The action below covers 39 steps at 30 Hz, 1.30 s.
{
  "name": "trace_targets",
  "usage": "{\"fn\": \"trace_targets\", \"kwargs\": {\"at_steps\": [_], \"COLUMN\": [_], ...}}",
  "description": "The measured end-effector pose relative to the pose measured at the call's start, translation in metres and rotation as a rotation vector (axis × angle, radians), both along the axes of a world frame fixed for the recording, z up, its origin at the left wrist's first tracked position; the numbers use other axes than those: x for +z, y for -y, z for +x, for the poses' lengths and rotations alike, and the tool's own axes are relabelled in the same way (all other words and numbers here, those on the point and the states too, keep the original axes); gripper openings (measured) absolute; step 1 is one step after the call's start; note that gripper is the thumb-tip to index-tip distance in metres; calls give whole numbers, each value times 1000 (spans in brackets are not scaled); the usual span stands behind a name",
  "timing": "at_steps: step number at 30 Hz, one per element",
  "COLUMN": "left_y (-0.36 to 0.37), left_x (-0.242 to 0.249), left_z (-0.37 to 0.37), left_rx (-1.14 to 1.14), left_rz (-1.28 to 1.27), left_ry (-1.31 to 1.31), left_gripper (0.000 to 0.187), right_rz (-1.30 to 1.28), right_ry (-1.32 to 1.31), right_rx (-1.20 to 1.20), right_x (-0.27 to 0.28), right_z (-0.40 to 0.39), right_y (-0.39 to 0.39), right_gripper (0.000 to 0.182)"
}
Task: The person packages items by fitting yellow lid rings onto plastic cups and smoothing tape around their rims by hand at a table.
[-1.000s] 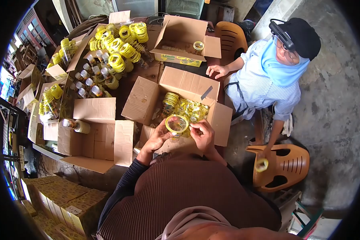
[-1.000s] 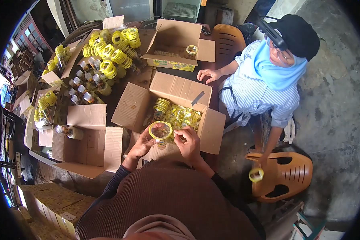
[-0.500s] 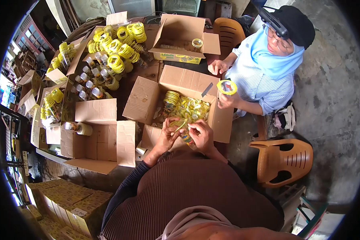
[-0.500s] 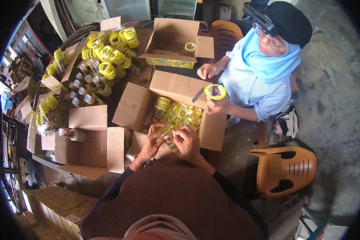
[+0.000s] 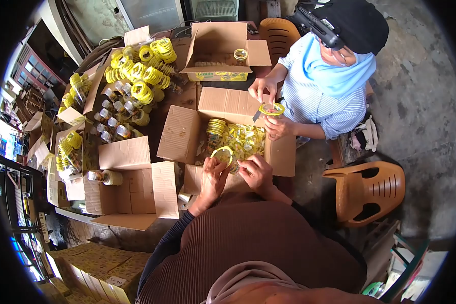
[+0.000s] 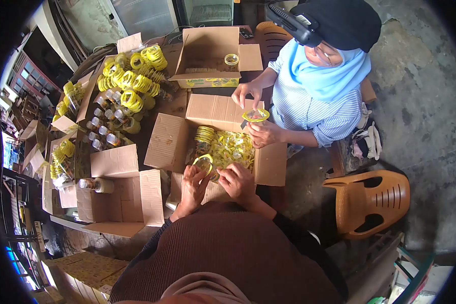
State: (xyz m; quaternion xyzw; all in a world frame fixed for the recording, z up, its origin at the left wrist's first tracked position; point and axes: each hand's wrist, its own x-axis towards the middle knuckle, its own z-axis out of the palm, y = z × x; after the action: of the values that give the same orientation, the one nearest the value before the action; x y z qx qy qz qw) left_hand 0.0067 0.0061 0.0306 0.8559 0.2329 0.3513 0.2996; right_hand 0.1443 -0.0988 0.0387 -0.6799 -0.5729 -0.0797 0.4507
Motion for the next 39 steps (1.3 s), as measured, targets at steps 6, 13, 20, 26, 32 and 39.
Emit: {"fn": "trace_targets", "kwargs": {"at_steps": [6,13,20,26,32,39], "left_y": [3,7,5,3,6,10], "left_x": [0,-2,-4,-11,-9,-16], "left_z": [2,3,-1,-3,-1,-3], "left_rx": [3,-8,-5,40,-42,-133], "left_rz": [10,-17,-73,-54,-44,-126], "left_ry": [-11,-31,-40,-23,-41,-8], "left_gripper": [8,7,10,10,10,10], "right_rz": [-28,-74,-34,41,-71,-195], "right_ry": [25,12,-339,-65,-30,-192], "right_rx": [-31,-79,-77,-42,-47,-66], "right_x": [-2,-7,-13,-5,-11,-15], "right_z": [-5,-6,3,0,1,8], "right_y": [-2,-8,-13,-2,-4,-4], "right_gripper": [15,15,13,14,13,12]}}
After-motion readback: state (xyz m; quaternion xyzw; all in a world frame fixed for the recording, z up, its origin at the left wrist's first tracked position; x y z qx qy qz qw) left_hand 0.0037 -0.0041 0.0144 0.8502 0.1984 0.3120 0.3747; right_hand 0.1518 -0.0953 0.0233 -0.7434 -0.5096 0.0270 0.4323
